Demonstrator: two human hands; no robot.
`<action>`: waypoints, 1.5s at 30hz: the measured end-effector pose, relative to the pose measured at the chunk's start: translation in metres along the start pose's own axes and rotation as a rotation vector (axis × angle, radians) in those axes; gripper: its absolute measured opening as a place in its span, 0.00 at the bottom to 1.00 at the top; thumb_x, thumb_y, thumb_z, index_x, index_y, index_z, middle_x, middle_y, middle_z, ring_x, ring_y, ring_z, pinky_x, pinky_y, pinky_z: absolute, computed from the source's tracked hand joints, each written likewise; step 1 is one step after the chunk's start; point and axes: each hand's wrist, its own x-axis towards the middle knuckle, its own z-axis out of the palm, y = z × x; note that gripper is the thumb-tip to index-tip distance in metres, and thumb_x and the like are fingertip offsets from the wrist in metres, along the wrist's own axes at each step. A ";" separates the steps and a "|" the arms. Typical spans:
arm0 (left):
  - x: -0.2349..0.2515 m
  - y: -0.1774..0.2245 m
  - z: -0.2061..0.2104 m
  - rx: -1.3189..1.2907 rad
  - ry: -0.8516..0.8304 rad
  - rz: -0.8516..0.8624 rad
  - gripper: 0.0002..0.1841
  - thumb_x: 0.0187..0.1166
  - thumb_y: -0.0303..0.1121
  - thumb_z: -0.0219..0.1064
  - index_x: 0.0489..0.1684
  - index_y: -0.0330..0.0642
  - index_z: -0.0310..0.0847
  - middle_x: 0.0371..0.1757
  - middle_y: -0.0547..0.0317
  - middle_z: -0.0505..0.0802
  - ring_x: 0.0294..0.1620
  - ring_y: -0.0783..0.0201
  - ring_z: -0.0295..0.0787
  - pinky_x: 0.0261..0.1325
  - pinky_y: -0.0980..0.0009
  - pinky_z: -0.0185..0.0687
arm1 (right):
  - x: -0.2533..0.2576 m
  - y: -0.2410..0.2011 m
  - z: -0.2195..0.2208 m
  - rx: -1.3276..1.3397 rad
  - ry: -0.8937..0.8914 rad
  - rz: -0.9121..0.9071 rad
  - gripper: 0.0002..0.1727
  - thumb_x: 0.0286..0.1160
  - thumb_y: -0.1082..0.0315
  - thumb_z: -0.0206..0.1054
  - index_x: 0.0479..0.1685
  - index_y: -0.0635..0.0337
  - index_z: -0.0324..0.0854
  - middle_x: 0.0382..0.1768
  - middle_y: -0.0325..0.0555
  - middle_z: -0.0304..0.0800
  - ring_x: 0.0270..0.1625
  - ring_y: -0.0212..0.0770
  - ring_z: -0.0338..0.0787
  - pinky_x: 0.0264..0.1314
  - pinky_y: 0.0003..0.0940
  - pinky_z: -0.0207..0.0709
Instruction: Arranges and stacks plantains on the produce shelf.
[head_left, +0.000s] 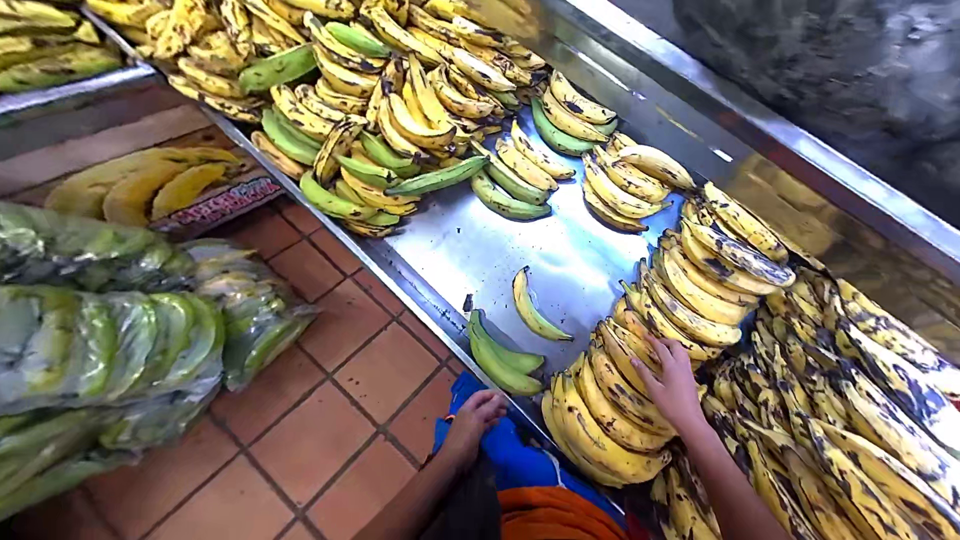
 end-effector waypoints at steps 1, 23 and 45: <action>0.001 -0.002 -0.006 -0.020 0.020 -0.012 0.16 0.91 0.33 0.58 0.68 0.33 0.76 0.54 0.46 0.92 0.50 0.58 0.91 0.54 0.61 0.87 | 0.018 -0.009 -0.002 -0.009 0.010 -0.035 0.32 0.74 0.46 0.72 0.76 0.52 0.81 0.70 0.58 0.81 0.75 0.60 0.78 0.75 0.62 0.74; 0.083 0.066 -0.034 0.049 -0.093 -0.221 0.14 0.87 0.34 0.63 0.64 0.37 0.80 0.48 0.49 0.92 0.48 0.58 0.92 0.52 0.60 0.87 | 0.384 -0.081 0.011 -0.503 -0.072 0.291 0.75 0.28 0.31 0.87 0.85 0.69 0.58 0.71 0.76 0.74 0.71 0.74 0.78 0.65 0.70 0.75; 0.227 0.226 0.160 0.877 0.149 0.343 0.68 0.55 0.72 0.78 0.90 0.30 0.49 0.81 0.22 0.70 0.81 0.27 0.69 0.77 0.31 0.70 | -0.102 -0.112 0.008 2.229 0.022 0.398 0.16 0.63 0.59 0.75 0.48 0.56 0.93 0.47 0.50 0.97 0.52 0.44 0.97 0.58 0.46 0.90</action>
